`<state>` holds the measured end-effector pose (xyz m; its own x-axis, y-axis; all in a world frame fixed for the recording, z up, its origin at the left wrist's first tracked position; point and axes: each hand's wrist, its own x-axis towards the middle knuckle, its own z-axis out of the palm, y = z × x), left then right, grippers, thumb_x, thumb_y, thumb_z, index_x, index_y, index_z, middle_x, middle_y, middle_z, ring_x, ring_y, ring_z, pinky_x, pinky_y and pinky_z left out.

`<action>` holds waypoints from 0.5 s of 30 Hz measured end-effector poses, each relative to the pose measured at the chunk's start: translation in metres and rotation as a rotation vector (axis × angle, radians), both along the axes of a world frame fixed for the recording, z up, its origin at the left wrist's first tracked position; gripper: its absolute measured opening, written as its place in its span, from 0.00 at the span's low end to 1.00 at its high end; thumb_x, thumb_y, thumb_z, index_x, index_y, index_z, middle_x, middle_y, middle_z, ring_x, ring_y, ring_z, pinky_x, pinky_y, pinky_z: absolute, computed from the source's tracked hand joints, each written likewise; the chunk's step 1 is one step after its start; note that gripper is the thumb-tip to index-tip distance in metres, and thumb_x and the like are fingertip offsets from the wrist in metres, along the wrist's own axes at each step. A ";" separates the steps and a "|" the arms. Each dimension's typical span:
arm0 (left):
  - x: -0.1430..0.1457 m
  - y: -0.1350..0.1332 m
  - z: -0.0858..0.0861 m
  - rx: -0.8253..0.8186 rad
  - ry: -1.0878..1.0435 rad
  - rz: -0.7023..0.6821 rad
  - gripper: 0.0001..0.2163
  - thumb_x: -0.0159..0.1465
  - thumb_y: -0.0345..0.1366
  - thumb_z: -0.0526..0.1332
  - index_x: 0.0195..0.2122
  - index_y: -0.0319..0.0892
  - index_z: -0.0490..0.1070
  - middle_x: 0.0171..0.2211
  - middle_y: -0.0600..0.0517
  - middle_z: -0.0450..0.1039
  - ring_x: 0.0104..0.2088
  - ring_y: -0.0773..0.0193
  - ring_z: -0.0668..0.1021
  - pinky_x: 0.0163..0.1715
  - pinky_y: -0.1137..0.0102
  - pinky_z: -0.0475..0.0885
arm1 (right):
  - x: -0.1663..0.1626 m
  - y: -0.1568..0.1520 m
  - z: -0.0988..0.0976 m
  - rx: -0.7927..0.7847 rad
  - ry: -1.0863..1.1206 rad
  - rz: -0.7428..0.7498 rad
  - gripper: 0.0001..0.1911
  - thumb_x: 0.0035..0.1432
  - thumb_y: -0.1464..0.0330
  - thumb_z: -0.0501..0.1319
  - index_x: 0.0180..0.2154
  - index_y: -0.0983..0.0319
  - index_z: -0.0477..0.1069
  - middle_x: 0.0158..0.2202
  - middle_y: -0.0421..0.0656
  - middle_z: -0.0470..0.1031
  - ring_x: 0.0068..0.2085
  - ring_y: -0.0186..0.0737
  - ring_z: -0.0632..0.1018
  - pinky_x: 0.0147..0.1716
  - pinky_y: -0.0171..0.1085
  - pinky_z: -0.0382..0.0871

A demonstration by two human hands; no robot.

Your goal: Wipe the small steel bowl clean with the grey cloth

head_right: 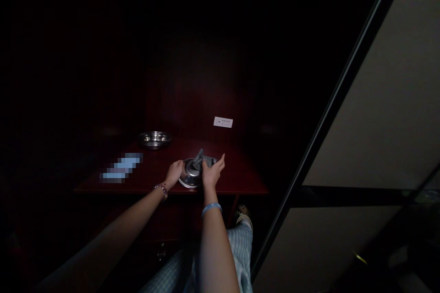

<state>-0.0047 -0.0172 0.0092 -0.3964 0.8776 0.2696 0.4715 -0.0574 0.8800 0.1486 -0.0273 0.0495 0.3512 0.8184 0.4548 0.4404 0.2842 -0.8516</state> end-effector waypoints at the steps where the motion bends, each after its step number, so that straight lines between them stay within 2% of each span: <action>1: 0.000 0.000 0.000 0.003 0.000 -0.003 0.15 0.63 0.37 0.46 0.27 0.41 0.69 0.34 0.44 0.77 0.34 0.62 0.76 0.34 0.72 0.65 | -0.001 -0.005 0.003 0.012 -0.056 0.002 0.45 0.50 0.57 0.59 0.64 0.61 0.42 0.62 0.58 0.51 0.48 0.51 0.75 0.44 0.41 0.67; 4: 0.000 0.000 0.000 0.012 -0.003 -0.004 0.15 0.63 0.37 0.46 0.26 0.41 0.69 0.35 0.44 0.77 0.34 0.62 0.76 0.35 0.72 0.65 | -0.004 -0.019 0.011 0.044 -0.246 -0.035 0.43 0.51 0.58 0.58 0.64 0.59 0.42 0.63 0.56 0.48 0.50 0.52 0.73 0.45 0.43 0.65; 7: 0.001 0.001 -0.001 0.015 0.006 0.005 0.15 0.63 0.37 0.46 0.26 0.41 0.69 0.34 0.44 0.77 0.34 0.63 0.75 0.34 0.72 0.65 | -0.006 -0.027 0.016 0.106 -0.461 -0.186 0.41 0.51 0.59 0.59 0.63 0.60 0.47 0.65 0.55 0.44 0.59 0.59 0.60 0.54 0.51 0.55; 10: 0.001 0.002 -0.001 0.017 0.019 0.016 0.15 0.63 0.37 0.46 0.25 0.41 0.68 0.32 0.45 0.76 0.32 0.63 0.75 0.33 0.72 0.64 | -0.007 -0.031 0.019 0.172 -0.639 -0.224 0.36 0.54 0.62 0.58 0.62 0.58 0.51 0.66 0.51 0.44 0.62 0.57 0.53 0.57 0.54 0.46; 13: 0.001 0.002 -0.002 0.027 0.011 0.004 0.15 0.62 0.37 0.46 0.24 0.41 0.67 0.31 0.46 0.76 0.32 0.64 0.75 0.32 0.73 0.64 | -0.006 -0.032 0.019 0.199 -0.750 -0.138 0.30 0.57 0.64 0.56 0.60 0.56 0.56 0.64 0.49 0.53 0.61 0.53 0.55 0.57 0.52 0.44; 15: 0.001 0.002 -0.002 0.034 0.005 0.000 0.14 0.62 0.36 0.46 0.24 0.41 0.67 0.31 0.46 0.76 0.32 0.64 0.75 0.32 0.73 0.64 | -0.005 -0.030 0.018 0.172 -0.769 -0.071 0.27 0.58 0.64 0.55 0.59 0.58 0.57 0.58 0.50 0.63 0.58 0.51 0.61 0.56 0.50 0.46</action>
<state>-0.0041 -0.0153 0.0072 -0.3947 0.8680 0.3012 0.4760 -0.0872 0.8751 0.1432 -0.0578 0.0674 -0.0642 0.7021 0.7092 0.9099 0.3331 -0.2473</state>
